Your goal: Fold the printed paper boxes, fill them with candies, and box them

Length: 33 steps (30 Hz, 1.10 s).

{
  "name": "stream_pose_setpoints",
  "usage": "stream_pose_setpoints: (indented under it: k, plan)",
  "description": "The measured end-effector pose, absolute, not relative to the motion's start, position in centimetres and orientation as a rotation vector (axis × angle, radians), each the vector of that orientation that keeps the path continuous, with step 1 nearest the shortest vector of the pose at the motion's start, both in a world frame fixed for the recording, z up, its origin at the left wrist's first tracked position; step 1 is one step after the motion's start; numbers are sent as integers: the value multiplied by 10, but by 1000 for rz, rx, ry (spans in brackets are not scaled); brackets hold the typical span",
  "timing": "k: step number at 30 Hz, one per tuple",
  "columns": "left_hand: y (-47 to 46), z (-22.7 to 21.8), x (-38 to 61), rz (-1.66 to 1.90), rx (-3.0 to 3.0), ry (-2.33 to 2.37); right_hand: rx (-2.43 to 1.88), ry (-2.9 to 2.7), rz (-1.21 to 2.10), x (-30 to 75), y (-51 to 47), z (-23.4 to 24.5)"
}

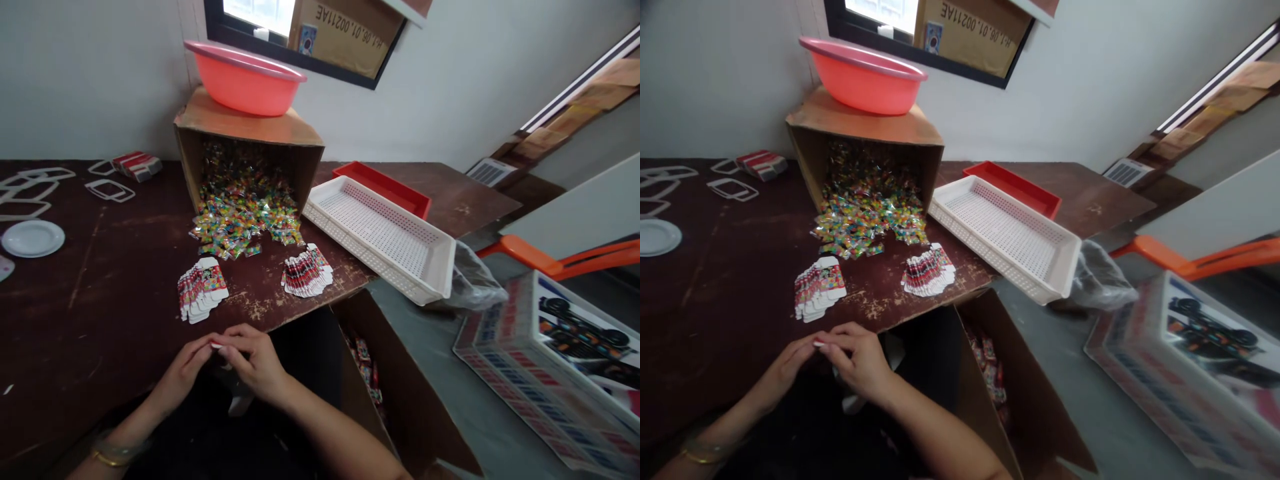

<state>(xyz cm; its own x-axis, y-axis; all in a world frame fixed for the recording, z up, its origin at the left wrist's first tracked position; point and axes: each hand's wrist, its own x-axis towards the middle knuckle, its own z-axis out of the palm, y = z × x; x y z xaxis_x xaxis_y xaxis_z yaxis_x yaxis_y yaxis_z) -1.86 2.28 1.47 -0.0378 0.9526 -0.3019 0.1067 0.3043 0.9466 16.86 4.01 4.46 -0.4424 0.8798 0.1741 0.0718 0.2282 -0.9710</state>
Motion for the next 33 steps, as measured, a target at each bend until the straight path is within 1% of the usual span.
stream_pose_setpoints:
  k: [2, 6, 9, 11, 16, 17, 19, 22, 25, 27, 28, 30, 32, 33]
  plan:
    - [18, 14, -18, 899, 1001, 1383, -946, -1627, 1347, 170, 47, 45]
    - [9, 20, -16, 688, 1039, 1149, -975, -1505, 1513, 174, 58, 35]
    - [6, 20, -20, 663, 1119, 1174, -953, -1457, 1587, 177, 53, 24]
    - [7, 20, -25, 670, 1143, 1216, -960, -1511, 1466, 177, 43, 19]
    - [10, 23, -8, 690, 1063, 1167, -947, -1862, 995, 176, 28, 25]
    - [9, 25, 0, 691, 1038, 1157, -975, -1854, 960, 181, 28, 29]
    - [10, 28, 17, 679, 1007, 1111, -1049, -1791, 992, 205, 28, 43]
    - [13, 28, 25, 627, 1052, 986, -1259, -1753, 1059, 280, 24, 69]
    - [20, 20, 9, 668, 1080, 1062, -1648, -1841, 850, 366, 22, 86]
    - [24, 14, -6, 736, 1025, 1186, -1825, -1913, 653, 391, 28, 83]
    - [25, 12, -11, 762, 990, 1228, -1839, -1928, 590, 387, 34, 77]
    - [26, 8, -18, 797, 955, 1260, -1705, -1958, 587, 349, 52, 61]
    - [23, 7, -19, 806, 954, 1247, -1371, -2088, 748, 283, 79, 44]
    - [21, 7, -18, 798, 962, 1239, -1238, -2170, 759, 247, 96, 37]
